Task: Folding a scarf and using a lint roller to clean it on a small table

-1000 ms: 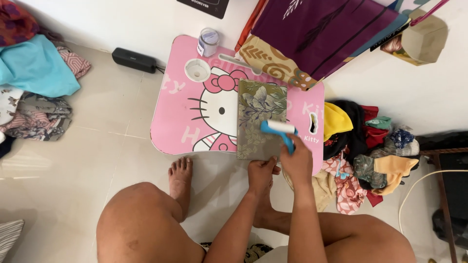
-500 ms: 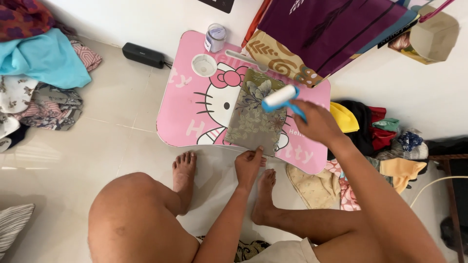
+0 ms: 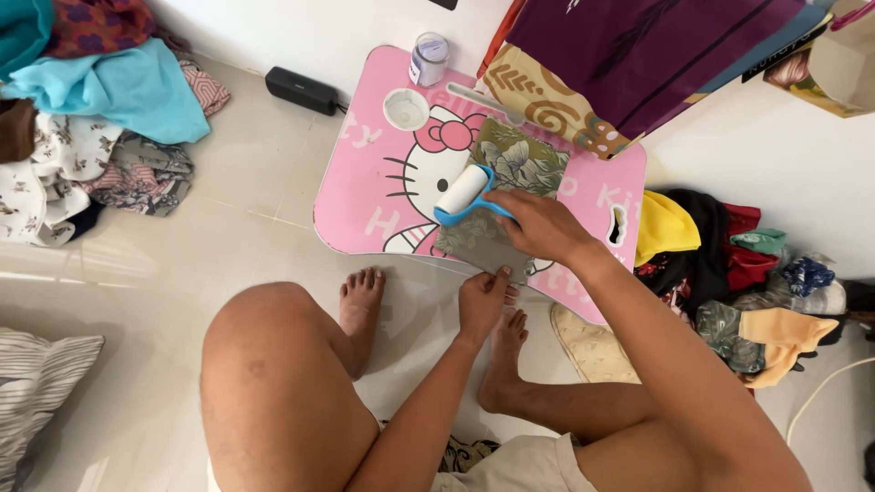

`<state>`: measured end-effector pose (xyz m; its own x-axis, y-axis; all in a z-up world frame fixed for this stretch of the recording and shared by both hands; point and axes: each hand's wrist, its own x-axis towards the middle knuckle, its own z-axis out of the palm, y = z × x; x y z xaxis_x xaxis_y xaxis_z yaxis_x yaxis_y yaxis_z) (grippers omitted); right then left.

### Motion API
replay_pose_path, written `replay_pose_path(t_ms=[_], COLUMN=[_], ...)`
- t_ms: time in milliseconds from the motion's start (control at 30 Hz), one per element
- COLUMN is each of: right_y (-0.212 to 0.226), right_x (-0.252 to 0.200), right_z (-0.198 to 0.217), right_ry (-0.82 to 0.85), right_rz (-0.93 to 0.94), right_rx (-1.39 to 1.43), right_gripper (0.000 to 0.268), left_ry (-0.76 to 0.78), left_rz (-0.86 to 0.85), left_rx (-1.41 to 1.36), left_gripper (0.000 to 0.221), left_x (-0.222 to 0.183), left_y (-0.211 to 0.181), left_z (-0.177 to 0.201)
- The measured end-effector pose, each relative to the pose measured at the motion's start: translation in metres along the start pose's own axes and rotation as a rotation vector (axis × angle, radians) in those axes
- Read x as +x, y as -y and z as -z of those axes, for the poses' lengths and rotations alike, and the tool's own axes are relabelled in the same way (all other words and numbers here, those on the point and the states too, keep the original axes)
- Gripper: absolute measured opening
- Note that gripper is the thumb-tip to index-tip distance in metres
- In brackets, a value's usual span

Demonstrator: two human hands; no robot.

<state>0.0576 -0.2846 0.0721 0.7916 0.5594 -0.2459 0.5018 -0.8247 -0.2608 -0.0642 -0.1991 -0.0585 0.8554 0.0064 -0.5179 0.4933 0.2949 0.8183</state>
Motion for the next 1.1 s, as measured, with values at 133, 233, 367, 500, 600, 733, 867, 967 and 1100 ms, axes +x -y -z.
replay_pose_path(t_ms=[133, 233, 367, 500, 600, 733, 867, 967, 1100], right_y=[0.002, 0.003, -0.002, 0.003, 0.004, -0.001, -0.022, -0.039, -0.045], right_x=[-0.007, -0.031, -0.049, -0.034, -0.029, -0.055, -0.094, -0.116, -0.139], right_z=[0.009, 0.016, 0.005, -0.014, -0.018, -0.005, -0.011, -0.013, -0.003], right_ry=[0.007, 0.051, 0.118, 0.039, 0.004, -0.033, 0.003, 0.038, 0.029], right_rz=[0.000, -0.038, -0.054, -0.007, 0.021, 0.026, -0.052, -0.140, -0.238], right_rx=[0.006, -0.010, 0.006, 0.053, 0.047, 0.078, 0.045, 0.038, 0.049], right_gripper=[0.043, 0.040, 0.043, 0.042, 0.043, 0.043, 0.042, 0.045, 0.044], left_ry=[0.001, 0.015, 0.018, -0.077, -0.579, -0.647, -0.545, -0.539, -0.531], left_rz=[-0.002, 0.007, -0.014, -0.142, -0.712, -0.967, -1.191, -1.224, -1.159], left_rx=[-0.008, 0.023, 0.023, 0.077, 0.308, 0.438, 0.879, 1.017, 0.976], left_gripper=[0.039, 0.038, 0.031, 0.032, 0.014, 0.009, 0.012, 0.008, 0.007], left_x=[0.003, 0.005, 0.016, -0.002, 0.011, 0.002, 0.013, 0.018, 0.020], left_y=[0.009, 0.016, 0.029, 0.017, 0.058, 0.003, -0.007, -0.005, 0.003], left_z=[-0.001, 0.001, 0.001, 0.007, 0.022, 0.053, 0.066, 0.074, 0.072])
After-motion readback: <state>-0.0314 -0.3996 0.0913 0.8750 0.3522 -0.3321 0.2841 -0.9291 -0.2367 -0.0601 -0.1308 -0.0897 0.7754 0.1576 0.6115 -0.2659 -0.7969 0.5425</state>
